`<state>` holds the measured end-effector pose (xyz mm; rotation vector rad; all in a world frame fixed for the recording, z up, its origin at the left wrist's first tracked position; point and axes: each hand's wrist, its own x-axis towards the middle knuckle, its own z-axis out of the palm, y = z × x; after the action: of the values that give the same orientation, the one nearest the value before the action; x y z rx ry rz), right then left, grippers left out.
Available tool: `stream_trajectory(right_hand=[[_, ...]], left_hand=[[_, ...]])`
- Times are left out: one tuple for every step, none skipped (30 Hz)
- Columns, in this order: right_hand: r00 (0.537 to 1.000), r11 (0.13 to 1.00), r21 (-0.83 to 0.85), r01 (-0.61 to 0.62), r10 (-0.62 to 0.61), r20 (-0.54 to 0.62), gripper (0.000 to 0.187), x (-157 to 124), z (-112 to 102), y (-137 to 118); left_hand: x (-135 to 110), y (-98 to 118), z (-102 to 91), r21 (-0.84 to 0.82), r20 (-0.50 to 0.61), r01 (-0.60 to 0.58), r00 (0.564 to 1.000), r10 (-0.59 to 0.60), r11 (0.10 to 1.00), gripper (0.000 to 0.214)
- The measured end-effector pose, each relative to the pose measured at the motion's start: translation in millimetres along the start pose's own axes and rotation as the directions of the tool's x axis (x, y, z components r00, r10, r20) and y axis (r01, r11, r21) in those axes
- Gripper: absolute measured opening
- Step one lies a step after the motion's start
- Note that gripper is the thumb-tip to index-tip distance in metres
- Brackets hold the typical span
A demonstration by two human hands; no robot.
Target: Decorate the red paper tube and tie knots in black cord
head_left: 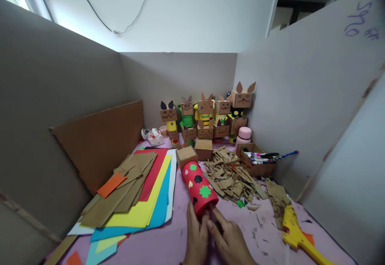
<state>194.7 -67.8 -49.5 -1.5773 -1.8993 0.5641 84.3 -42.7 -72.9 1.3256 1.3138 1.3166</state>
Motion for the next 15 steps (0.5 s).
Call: stream_trajectory(right_hand=[[1.000,1.000,0.001,0.001,-0.001,0.001,0.073,0.0,-0.5,-0.6],[1.000,1.000,-0.001,-0.001,0.001,0.003,0.073,0.0,-1.2,-1.3],[1.000,1.000,-0.003,-0.005,0.005,0.006,0.074,-0.1,-1.9,-2.0],[1.000,1.000,-0.005,-0.010,0.010,0.011,0.075,-0.2,-2.6,-2.8],[1.000,1.000,-0.005,-0.016,0.016,0.017,0.075,-0.4,-3.2,-3.4],[1.000,1.000,-0.004,-0.021,0.021,0.023,0.075,-0.7,-3.7,-3.9],[0.999,1.000,-0.002,-0.025,0.025,0.025,0.075,-0.9,-4.1,-4.3],[0.999,1.000,0.001,-0.027,0.027,0.027,0.075,-1.1,-4.3,-4.4],[0.999,1.000,0.001,-0.029,0.029,0.027,0.074,-1.3,-4.4,-4.5],[0.999,1.000,-0.002,-0.030,0.030,0.025,0.074,-1.4,-4.5,-4.5],[0.999,1.000,-0.005,-0.030,0.031,0.024,0.074,-1.4,-4.4,-4.4],[0.999,0.999,-0.009,-0.031,0.031,0.022,0.074,-1.3,-4.4,-4.3],[0.999,1.000,-0.011,-0.030,0.030,0.020,0.074,-1.2,-4.3,-4.3],[0.999,1.000,-0.011,-0.027,0.028,0.018,0.074,-1.1,-4.2,-4.3],[1.000,1.000,-0.010,-0.024,0.024,0.015,0.073,-1.0,-4.1,-4.2]], left_hand=[[0.1,0.5,-0.1,-0.002,0.005,0.002,1.000,-0.001,1.000,0.068],[0.1,0.6,-0.1,-0.004,0.009,0.000,1.000,0.000,1.000,0.068],[0.0,0.5,0.0,-0.004,0.009,-0.002,1.000,0.002,1.000,0.067],[-0.2,0.1,0.1,-0.003,0.006,-0.006,1.000,0.006,1.000,0.067],[-0.4,-0.4,0.2,-0.002,0.001,-0.009,1.000,0.009,1.000,0.066],[-0.7,-0.7,0.3,-0.002,-0.002,-0.010,1.000,0.010,1.000,0.066],[-0.9,-0.8,0.3,-0.004,-0.005,-0.009,1.000,0.009,1.000,0.066],[-1.1,-0.6,0.2,-0.007,-0.005,-0.009,1.000,0.009,1.000,0.066],[-1.3,0.0,0.1,-0.009,-0.004,-0.009,1.000,0.009,1.000,0.066],[-1.3,0.8,0.0,-0.010,-0.001,-0.007,1.000,0.007,1.000,0.066],[-1.3,1.7,-0.1,-0.010,0.001,-0.003,1.000,0.003,1.000,0.067],[-1.2,2.5,-0.2,-0.009,0.006,0.002,1.000,-0.002,1.000,0.067],[-1.1,3.1,-0.3,-0.010,0.011,0.004,1.000,-0.004,1.000,0.068],[-1.1,3.4,-0.4,-0.010,0.012,0.005,1.000,-0.005,1.000,0.068],[-1.0,3.5,-0.5,-0.011,0.011,0.004,1.000,-0.003,1.000,0.067]])
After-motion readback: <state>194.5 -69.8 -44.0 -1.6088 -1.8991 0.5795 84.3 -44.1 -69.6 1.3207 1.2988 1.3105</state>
